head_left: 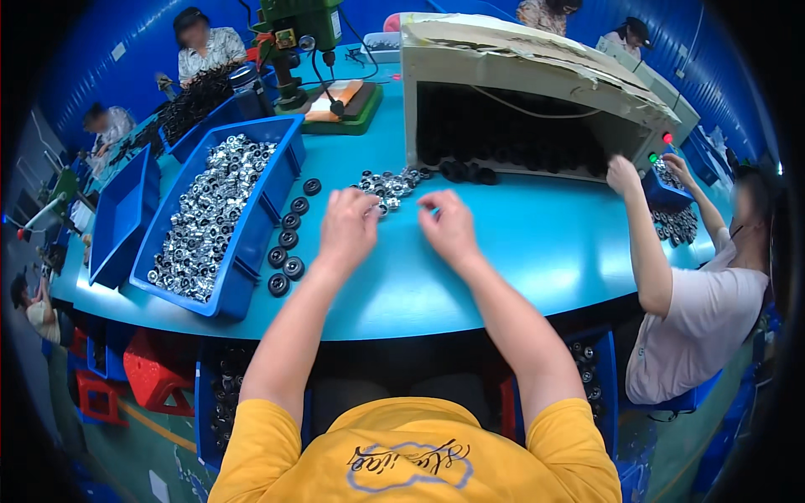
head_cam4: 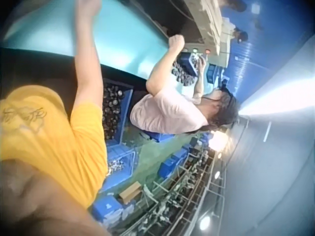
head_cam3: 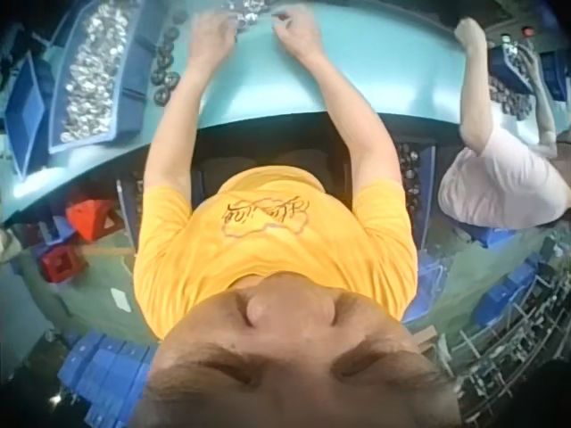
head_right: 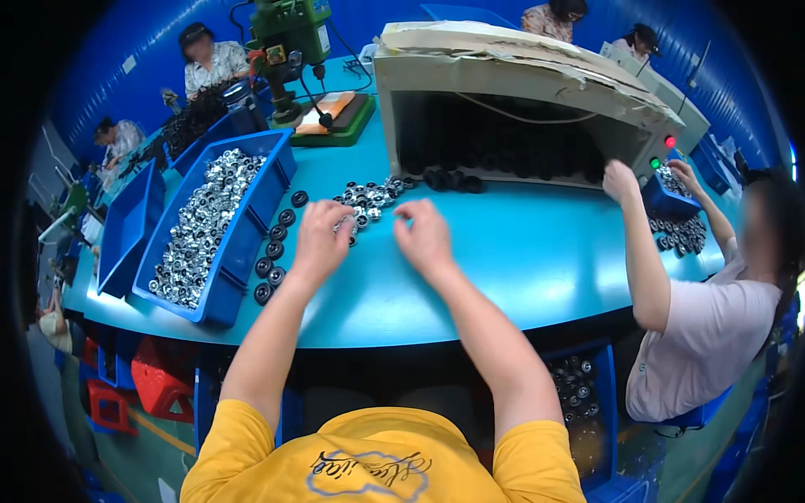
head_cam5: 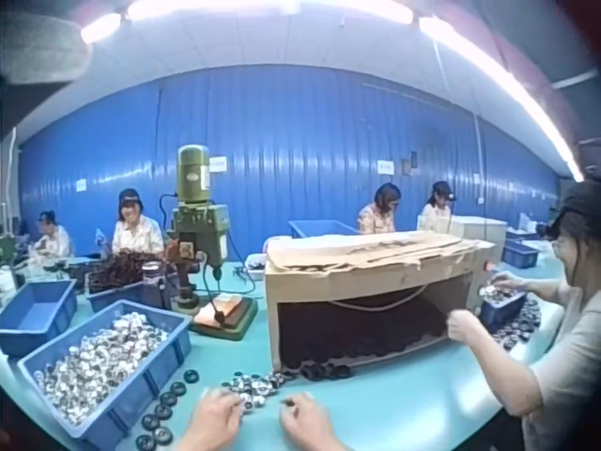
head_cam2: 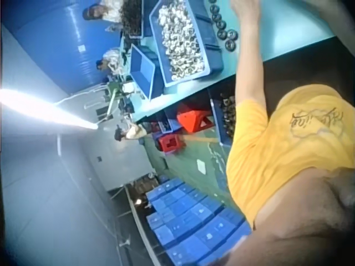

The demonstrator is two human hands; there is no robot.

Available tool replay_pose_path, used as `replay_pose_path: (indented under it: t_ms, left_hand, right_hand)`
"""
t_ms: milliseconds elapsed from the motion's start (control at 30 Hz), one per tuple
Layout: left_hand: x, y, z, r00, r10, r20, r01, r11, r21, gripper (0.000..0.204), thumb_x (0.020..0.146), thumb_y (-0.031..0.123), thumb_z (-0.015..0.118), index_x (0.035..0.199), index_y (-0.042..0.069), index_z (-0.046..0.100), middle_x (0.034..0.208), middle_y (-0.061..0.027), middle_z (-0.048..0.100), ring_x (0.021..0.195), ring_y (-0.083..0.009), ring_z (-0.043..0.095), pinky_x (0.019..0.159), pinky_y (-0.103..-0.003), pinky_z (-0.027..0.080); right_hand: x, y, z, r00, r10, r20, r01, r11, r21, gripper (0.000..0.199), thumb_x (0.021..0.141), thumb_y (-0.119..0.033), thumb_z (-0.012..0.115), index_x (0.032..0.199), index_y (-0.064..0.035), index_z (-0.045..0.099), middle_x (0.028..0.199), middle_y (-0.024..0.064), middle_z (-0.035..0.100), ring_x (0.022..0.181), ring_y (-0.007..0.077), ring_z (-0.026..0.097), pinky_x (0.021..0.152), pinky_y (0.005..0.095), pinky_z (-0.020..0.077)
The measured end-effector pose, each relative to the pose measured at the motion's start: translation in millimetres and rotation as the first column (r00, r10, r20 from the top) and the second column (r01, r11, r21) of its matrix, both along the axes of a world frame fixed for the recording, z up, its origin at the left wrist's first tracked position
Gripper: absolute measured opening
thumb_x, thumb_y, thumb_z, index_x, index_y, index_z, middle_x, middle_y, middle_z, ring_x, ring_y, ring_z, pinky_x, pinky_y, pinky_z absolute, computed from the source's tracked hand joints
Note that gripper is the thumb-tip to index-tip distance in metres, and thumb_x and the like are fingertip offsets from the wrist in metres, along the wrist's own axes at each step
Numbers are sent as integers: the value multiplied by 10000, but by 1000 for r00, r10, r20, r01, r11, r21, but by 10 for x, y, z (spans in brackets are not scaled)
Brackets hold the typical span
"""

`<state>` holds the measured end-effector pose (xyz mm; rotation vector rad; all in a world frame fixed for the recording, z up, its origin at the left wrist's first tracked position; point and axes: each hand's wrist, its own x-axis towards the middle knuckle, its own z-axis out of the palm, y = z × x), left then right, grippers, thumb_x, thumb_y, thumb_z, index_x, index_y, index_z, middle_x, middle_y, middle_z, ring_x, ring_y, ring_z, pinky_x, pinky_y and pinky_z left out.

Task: Assembling small metal components into plastic wheel parts at a factory assembly station.

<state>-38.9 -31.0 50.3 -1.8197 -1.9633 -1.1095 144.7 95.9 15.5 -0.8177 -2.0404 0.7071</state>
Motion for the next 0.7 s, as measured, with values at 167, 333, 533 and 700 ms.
replay_pose_path:
  t_ms: [167, 333, 533, 700]
  left_hand:
    - [473, -166, -158, 964, -215, 155, 214, 977, 27, 141, 857, 33, 739, 996, 48, 745, 994, -124, 701, 986, -326, 634, 864, -429, 520]
    - [659, -206, -350, 927, -319, 198, 308, 948, 87, 123, 861, 0, 722, 975, 44, 739, 898, -106, 704, 876, -308, 645, 762, -407, 534]
    - [618, -263, -367, 906, -313, 284, 290, 949, 121, 191, 891, 8, 728, 1079, 43, 733, 881, -103, 687, 773, -254, 634, 670, -352, 522]
    - [610, -277, -314, 844, -258, 469, 209, 966, 155, 329, 935, 57, 733, 1262, 58, 695, 927, -81, 687, 809, -189, 654, 642, -303, 514]
  right_hand:
    - [615, 1051, -3, 893, -365, 264, 349, 931, 108, 247, 869, -176, 714, 1113, -134, 720, 1170, 137, 625, 1076, 358, 657, 913, 456, 547]
    - [752, 1270, -72, 792, -439, 424, 385, 898, 211, 311, 887, -237, 753, 1195, -208, 721, 1151, 93, 623, 1040, 315, 656, 898, 433, 552]
    - [630, 913, -87, 998, -33, 59, 41, 989, -143, 184, 883, -177, 812, 1008, -67, 734, 863, 23, 671, 765, 170, 650, 711, 313, 522]
    - [214, -58, 183, 862, 364, -351, -506, 588, -631, 175, 946, -212, 790, 948, -60, 705, 799, -4, 666, 713, 88, 599, 651, 239, 473]
